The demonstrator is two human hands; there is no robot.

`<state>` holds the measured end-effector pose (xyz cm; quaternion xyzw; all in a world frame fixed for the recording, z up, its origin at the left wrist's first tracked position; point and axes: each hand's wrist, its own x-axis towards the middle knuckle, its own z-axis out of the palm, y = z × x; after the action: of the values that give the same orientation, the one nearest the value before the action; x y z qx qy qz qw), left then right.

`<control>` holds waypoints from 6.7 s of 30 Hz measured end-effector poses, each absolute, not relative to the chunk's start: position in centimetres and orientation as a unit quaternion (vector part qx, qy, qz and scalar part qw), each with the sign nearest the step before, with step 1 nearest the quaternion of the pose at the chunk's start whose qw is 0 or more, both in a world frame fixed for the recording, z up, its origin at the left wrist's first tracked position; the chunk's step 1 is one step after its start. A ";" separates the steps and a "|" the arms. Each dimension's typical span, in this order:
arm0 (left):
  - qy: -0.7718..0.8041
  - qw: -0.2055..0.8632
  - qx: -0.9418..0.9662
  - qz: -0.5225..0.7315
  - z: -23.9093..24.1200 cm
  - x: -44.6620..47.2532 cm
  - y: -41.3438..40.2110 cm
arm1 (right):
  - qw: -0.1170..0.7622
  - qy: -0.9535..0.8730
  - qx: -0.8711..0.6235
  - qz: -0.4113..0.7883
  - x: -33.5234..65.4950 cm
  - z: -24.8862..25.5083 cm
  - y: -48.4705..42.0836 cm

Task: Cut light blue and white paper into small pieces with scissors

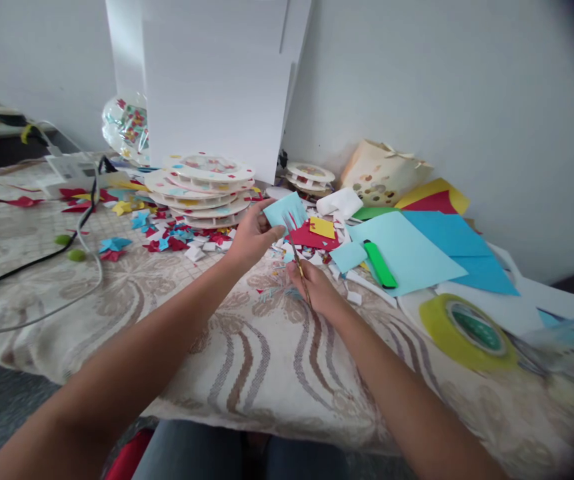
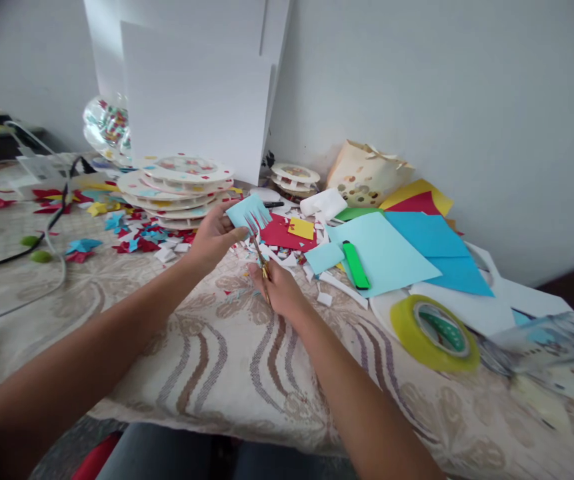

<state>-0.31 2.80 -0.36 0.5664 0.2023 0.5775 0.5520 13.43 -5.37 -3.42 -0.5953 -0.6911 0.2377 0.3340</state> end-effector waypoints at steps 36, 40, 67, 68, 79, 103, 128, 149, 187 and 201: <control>0.226 0.555 0.612 0.516 -1.3 -0.1 3.0 | 0.301 -0.697 -0.635 0.144 14.2 -3.7 -5.1; 0.210 0.558 0.633 0.494 -1.3 -0.2 3.2 | 0.295 -0.704 -0.634 0.122 14.4 -3.7 -5.0; 0.288 0.467 0.677 0.490 -1.4 -0.8 3.2 | 0.331 -0.677 -0.637 0.165 14.7 -4.0 -4.5; 0.286 0.469 0.669 0.500 -1.3 -0.8 3.2 | 0.333 -0.676 -0.633 0.176 14.6 -3.8 -4.6; 0.278 0.454 0.651 0.542 -1.2 -0.9 3.4 | 0.319 -0.701 -0.594 0.233 14.2 -2.7 -5.7; 0.312 0.364 0.736 0.478 -1.8 -0.4 3.3 | 0.334 -0.691 -0.602 0.219 14.4 -3.0 -5.3; 0.322 0.356 0.738 0.474 -1.7 -0.7 3.8 | 0.310 -0.682 -0.633 0.195 14.4 -3.2 -5.0; 0.311 0.411 0.698 0.498 -1.0 -0.6 3.3 | 0.302 -0.685 -0.621 0.231 14.7 -2.7 -5.2; 0.353 0.379 0.730 0.446 -1.2 -0.5 3.2 | 0.304 -0.670 -0.630 0.250 15.4 -4.6 -4.4; 0.315 0.484 0.612 0.540 -0.7 -0.6 3.2 | 0.308 -0.699 -0.595 0.249 14.7 -3.4 -5.3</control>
<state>-0.62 3.16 -0.68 0.6118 0.3154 0.5401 0.4843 14.69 -5.26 -3.44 -0.5950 -0.6994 0.2492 0.3077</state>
